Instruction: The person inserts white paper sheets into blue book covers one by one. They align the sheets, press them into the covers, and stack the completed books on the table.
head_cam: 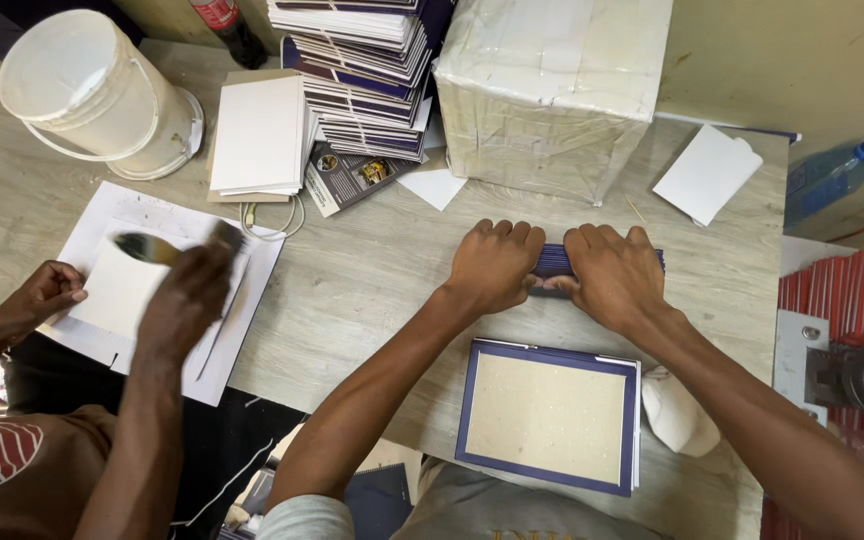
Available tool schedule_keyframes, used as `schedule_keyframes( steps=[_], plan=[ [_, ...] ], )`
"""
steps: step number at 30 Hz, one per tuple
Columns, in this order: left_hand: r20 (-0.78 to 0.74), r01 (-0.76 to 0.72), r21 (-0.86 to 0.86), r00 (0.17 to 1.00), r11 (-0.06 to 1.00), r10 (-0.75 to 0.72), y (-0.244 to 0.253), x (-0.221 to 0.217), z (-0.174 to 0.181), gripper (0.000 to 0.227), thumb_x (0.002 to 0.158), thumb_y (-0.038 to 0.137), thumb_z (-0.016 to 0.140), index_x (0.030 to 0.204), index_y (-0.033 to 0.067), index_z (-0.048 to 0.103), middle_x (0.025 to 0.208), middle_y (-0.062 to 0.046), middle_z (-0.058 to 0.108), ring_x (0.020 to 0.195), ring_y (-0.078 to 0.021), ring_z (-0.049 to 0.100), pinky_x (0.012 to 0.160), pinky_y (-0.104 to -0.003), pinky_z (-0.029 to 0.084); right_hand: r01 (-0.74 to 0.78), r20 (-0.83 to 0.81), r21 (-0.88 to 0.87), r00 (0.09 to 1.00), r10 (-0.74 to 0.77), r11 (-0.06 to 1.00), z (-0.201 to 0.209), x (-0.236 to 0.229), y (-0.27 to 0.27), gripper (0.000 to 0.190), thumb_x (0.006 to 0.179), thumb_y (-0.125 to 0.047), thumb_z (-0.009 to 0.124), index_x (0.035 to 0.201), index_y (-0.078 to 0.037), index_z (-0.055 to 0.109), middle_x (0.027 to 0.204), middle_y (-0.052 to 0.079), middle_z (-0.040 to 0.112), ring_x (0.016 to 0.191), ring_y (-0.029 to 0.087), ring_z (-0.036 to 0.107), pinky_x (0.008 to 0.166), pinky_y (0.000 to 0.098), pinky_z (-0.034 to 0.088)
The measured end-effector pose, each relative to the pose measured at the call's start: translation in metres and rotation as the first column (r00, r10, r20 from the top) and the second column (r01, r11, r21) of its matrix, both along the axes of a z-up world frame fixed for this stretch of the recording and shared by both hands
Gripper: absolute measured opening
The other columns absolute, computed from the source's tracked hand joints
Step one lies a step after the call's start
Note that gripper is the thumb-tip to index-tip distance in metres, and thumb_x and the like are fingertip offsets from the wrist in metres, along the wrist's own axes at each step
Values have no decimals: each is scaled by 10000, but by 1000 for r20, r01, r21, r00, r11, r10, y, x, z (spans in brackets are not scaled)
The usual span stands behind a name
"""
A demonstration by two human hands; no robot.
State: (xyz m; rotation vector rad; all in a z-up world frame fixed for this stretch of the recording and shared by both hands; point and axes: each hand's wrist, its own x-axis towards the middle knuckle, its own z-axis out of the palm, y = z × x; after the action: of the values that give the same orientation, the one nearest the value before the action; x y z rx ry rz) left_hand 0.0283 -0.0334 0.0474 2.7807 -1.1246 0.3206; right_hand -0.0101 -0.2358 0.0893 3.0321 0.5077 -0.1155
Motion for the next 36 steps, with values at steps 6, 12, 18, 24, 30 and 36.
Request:
schedule_keyframes(
  steps=[6,12,18,24,30,36],
  plan=[
    [-458,-11,108,887,994,60,4,6,69,594,846,490,797,1250,74,670,1092,-139,787,1113,-398,771,967,-554,568,41,-319,35,947,-27,999,48,15,8,606,886,-600,774,1250,-127,668,1163,135,784,1194,375,742,970,574,549],
    [-453,-64,233,876,970,167,-12,58,16,753,793,638,814,1341,148,649,1227,-105,781,1206,-359,735,1068,-536,440,153,-509,118,857,-73,981,-2,80,-2,654,823,-626,842,1301,-198,712,1219,174,810,1246,462,729,1024,638,533],
    [-412,-81,167,900,983,145,-15,56,4,767,844,646,769,1328,75,602,1285,-157,691,1306,-352,637,1102,-478,408,202,-499,123,859,-115,972,-43,104,-17,656,784,-675,853,1326,-324,740,1192,130,822,1220,434,741,1034,607,531],
    [-487,-57,184,862,981,142,-20,85,-24,868,821,706,799,1422,111,608,1332,-135,713,1339,-330,632,1123,-476,378,-71,10,213,997,70,974,-62,72,-22,873,825,-543,850,1524,-101,568,1404,141,620,1428,367,538,1218,524,392],
    [-637,-38,233,749,972,182,-24,110,-45,800,812,635,817,1422,144,649,1353,-126,746,1320,-345,678,1121,-504,386,-91,189,134,980,65,987,-111,36,-21,873,1062,-686,470,1623,-17,452,1629,212,474,1627,403,314,1370,535,227],
    [-707,-15,276,674,961,213,-25,112,-28,669,911,561,667,1445,158,653,1459,-104,710,1404,-325,639,1168,-545,378,-125,357,223,933,38,967,-129,42,-27,804,1008,-646,623,1520,-26,610,1457,203,625,1475,435,529,1268,565,390]
  ],
)
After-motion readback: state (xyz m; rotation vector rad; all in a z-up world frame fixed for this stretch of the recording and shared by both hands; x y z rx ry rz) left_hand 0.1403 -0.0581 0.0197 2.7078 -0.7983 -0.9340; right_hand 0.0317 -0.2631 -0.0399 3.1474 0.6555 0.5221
